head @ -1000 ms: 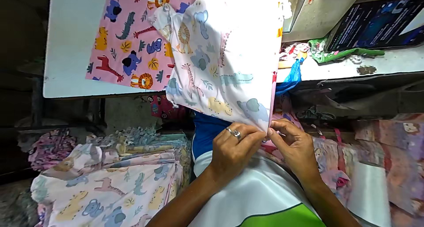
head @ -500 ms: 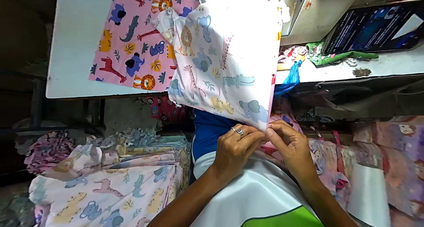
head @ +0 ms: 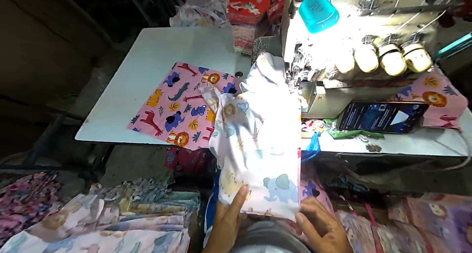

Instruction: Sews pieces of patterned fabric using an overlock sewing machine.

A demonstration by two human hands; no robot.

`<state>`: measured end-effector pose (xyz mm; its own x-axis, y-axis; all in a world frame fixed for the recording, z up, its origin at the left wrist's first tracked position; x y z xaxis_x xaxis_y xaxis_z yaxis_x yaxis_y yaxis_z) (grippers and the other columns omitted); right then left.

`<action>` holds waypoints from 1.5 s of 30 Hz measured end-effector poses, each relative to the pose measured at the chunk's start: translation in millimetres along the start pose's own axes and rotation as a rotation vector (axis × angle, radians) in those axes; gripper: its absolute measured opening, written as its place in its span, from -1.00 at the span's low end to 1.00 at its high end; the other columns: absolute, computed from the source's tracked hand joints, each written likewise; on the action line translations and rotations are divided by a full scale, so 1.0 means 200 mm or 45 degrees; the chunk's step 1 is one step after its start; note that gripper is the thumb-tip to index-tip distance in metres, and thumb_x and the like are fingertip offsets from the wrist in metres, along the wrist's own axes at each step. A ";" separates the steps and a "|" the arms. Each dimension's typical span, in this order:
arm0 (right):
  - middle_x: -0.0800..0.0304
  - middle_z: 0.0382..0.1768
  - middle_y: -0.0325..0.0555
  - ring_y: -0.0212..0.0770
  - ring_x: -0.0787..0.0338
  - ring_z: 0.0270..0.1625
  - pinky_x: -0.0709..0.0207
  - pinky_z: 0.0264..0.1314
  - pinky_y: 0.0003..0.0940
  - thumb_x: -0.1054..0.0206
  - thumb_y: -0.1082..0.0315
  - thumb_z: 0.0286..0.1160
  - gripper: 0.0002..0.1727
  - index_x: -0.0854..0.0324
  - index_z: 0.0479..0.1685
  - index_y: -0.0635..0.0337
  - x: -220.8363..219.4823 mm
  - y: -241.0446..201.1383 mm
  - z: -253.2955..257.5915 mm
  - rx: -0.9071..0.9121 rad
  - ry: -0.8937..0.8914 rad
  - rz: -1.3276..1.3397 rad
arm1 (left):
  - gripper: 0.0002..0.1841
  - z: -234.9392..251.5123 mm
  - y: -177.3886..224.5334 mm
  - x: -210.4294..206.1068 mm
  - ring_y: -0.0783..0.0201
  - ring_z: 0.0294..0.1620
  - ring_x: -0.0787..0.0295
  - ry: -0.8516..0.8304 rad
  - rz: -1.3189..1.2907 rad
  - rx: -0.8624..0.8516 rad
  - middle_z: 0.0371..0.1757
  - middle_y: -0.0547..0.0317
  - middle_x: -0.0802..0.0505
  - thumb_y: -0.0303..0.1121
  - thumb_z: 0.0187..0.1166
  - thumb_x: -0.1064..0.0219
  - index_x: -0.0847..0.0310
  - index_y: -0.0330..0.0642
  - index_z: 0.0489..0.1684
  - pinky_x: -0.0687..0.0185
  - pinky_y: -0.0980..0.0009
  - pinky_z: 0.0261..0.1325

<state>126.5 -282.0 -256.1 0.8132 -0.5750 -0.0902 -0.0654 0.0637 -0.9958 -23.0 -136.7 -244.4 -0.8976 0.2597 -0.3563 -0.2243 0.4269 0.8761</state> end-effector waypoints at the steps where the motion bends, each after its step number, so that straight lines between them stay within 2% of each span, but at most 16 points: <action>1: -0.71 -0.09 -0.29 -0.57 -0.75 -0.20 -0.75 -0.10 -0.62 -0.36 0.48 0.55 -0.85 -0.77 -0.02 0.24 0.00 -0.01 0.00 0.022 0.013 -0.028 | -0.71 -0.01 0.01 0.02 0.46 -0.21 -0.91 0.045 0.105 -0.059 -0.15 0.39 -0.93 -0.45 0.63 -0.26 -0.42 -0.16 0.26 -0.86 0.48 -0.12; 5: -0.73 -0.08 -0.30 -0.57 -0.75 -0.21 -0.74 -0.12 -0.65 -0.37 0.42 0.56 -0.77 -0.77 0.13 0.14 -0.01 -0.01 0.09 0.143 0.107 -0.125 | -0.87 0.06 0.05 0.03 0.65 -0.49 -0.74 -0.036 0.361 -0.236 -0.35 0.55 -0.88 -0.41 0.67 -0.27 -0.55 -0.05 0.06 -0.66 0.70 -0.42; 9: -0.78 -0.09 -0.29 -0.55 -0.75 -0.22 -0.70 -0.18 -0.66 -0.35 0.31 0.61 -0.63 -0.69 0.37 0.07 0.01 -0.06 0.30 0.319 0.160 -0.236 | -0.92 0.23 0.13 -0.06 0.67 -0.58 -0.65 -0.189 0.348 -0.345 -0.45 0.57 -0.83 -0.37 0.70 -0.25 -0.59 -0.03 0.00 -0.59 0.73 -0.47; 11: -0.76 -0.12 -0.31 -0.56 -0.74 -0.21 -0.69 -0.16 -0.69 -0.35 0.31 0.61 -0.68 -0.73 0.29 0.07 0.02 -0.09 0.39 0.408 0.181 -0.263 | -0.93 0.31 0.17 -0.10 0.67 -0.61 -0.62 -0.238 0.332 -0.378 -0.50 0.57 -0.79 -0.39 0.71 -0.23 -0.58 -0.05 -0.01 -0.59 0.73 -0.48; 15: -0.79 -0.06 -0.19 -0.56 -0.75 -0.16 -0.68 -0.12 -0.71 -0.32 0.40 0.58 -0.74 -0.81 0.10 0.29 0.02 -0.17 0.56 0.504 0.204 -0.368 | -0.90 0.47 0.23 -0.16 0.64 -0.64 -0.60 -0.284 0.269 -0.385 -0.56 0.51 -0.75 -0.49 0.70 -0.14 -0.53 -0.11 -0.04 -0.58 0.72 -0.47; 18: -0.74 -0.10 -0.16 -0.58 -0.68 -0.26 -0.63 -0.22 -0.73 -0.28 0.43 0.60 -0.72 -0.79 0.12 0.36 0.00 -0.21 0.69 0.537 0.230 -0.414 | -0.88 0.59 0.27 -0.20 0.62 -0.67 -0.58 -0.301 0.247 -0.368 -0.61 0.46 -0.73 -0.43 0.71 -0.13 -0.59 -0.04 -0.07 -0.57 0.70 -0.47; 21: -0.66 -0.13 -0.19 -0.58 -0.62 -0.28 -0.56 -0.26 -0.75 -0.24 0.43 0.63 -0.69 -0.79 0.21 0.24 -0.01 -0.27 0.79 0.598 0.290 -0.586 | -0.86 0.70 0.29 -0.25 0.57 -0.67 -0.53 -0.303 0.191 -0.327 -0.66 0.39 -0.65 -0.40 0.76 -0.13 -0.63 -0.06 -0.11 -0.53 0.67 -0.48; 23: -0.67 -0.10 -0.16 -0.47 -0.63 -0.19 -0.51 -0.20 -0.64 -0.20 0.43 0.64 -0.66 -0.81 0.25 0.12 -0.02 -0.32 0.83 0.655 0.345 -0.856 | -0.86 0.75 0.31 -0.28 0.56 -0.68 -0.49 -0.289 0.149 -0.314 -0.66 0.40 -0.61 -0.35 0.79 -0.13 -0.61 -0.04 -0.13 -0.51 0.66 -0.50; 27: -0.62 -0.11 -0.03 -0.15 -0.65 -0.26 -0.48 -0.36 -0.27 -0.19 0.46 0.62 -0.57 -0.77 0.37 -0.04 -0.05 -0.39 0.85 0.648 0.415 -1.248 | -0.86 0.84 0.32 -0.32 0.60 -0.68 -0.42 -0.298 0.113 -0.317 -0.64 0.48 -0.55 -0.19 0.80 -0.18 -0.62 0.07 -0.11 -0.44 0.69 -0.53; 31: -0.63 -0.15 0.03 -0.06 -0.65 -0.37 -0.43 -0.47 -0.18 -0.19 0.44 0.62 -0.50 -0.68 0.51 -0.11 -0.07 -0.37 0.82 0.633 0.436 -1.365 | -0.76 0.91 0.31 -0.35 0.62 -0.66 -0.37 -0.234 0.114 -0.271 -0.60 0.50 -0.54 -0.12 0.77 -0.22 -0.61 0.12 -0.36 -0.38 0.71 -0.52; 32: -0.63 -0.18 0.03 -0.05 -0.65 -0.39 -0.42 -0.48 -0.18 -0.19 0.42 0.63 -0.50 -0.66 0.53 -0.12 -0.07 -0.36 0.81 0.629 0.432 -1.370 | -0.76 0.92 0.31 -0.36 0.61 -0.63 -0.43 -0.221 0.110 -0.262 -0.57 0.49 -0.59 -0.13 0.78 -0.21 -0.62 0.11 -0.34 -0.44 0.70 -0.48; 34: -0.64 -0.22 0.04 -0.03 -0.65 -0.42 -0.43 -0.48 -0.16 -0.18 0.40 0.65 -0.48 -0.61 0.60 -0.10 -0.07 -0.33 0.79 0.609 0.408 -1.385 | -0.79 0.92 0.30 -0.35 0.57 -0.52 -0.59 -0.198 0.125 -0.230 -0.44 0.44 -0.71 -0.09 0.78 -0.21 -0.68 0.07 -0.15 -0.59 0.64 -0.36; 37: -0.73 -0.22 0.09 -0.04 -0.68 -0.51 -0.49 -0.53 -0.15 -0.19 0.39 0.65 -0.45 -0.51 0.66 0.06 -0.08 -0.28 0.77 0.582 0.356 -1.385 | -0.77 0.88 0.28 -0.32 0.54 -0.46 -0.65 -0.163 0.136 -0.232 -0.35 0.38 -0.76 -0.10 0.80 -0.18 -0.67 0.01 0.02 -0.63 0.63 -0.33; 40: -0.84 -0.17 0.13 -0.07 -0.74 -0.49 -0.59 -0.44 -0.17 -0.19 0.35 0.68 -0.42 -0.40 0.71 0.25 -0.10 -0.24 0.76 0.573 0.298 -1.325 | -0.79 0.84 0.27 -0.30 0.49 -0.43 -0.71 -0.115 0.127 -0.222 -0.33 0.31 -0.80 -0.22 0.84 -0.12 -0.63 -0.11 0.03 -0.68 0.58 -0.28; 42: -0.87 -0.19 0.08 -0.10 -0.81 -0.39 -0.67 -0.33 -0.21 -0.21 0.32 0.69 -0.42 -0.39 0.67 0.35 -0.12 -0.23 0.75 0.587 0.254 -1.237 | -0.79 0.80 0.26 -0.29 0.48 -0.46 -0.71 -0.114 0.159 -0.213 -0.34 0.28 -0.79 -0.30 0.86 -0.07 -0.59 -0.18 0.01 -0.69 0.58 -0.31; 45: -0.89 -0.05 -0.05 -0.23 -0.89 -0.06 -0.76 0.08 -0.32 -0.23 0.20 0.75 -0.40 -0.34 0.67 0.35 -0.16 -0.21 0.76 0.566 0.113 -1.059 | -0.80 0.71 0.24 -0.28 0.45 -0.52 -0.69 -0.132 0.225 -0.187 -0.42 0.23 -0.77 -0.43 0.85 -0.03 -0.58 -0.28 -0.08 -0.69 0.57 -0.35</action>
<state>191.6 -141.8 -208.6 0.4515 -0.6345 0.6273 0.7569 -0.0999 -0.6459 70.4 -8.1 -229.1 -0.8857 0.4099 -0.2179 -0.1266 0.2384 0.9629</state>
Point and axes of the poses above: each hand's wrist, its own z-axis towards the middle knuckle, its own x-axis out of the back of the hand, y = z × x, the point moved 4 cm from there along z, towards the middle knuckle
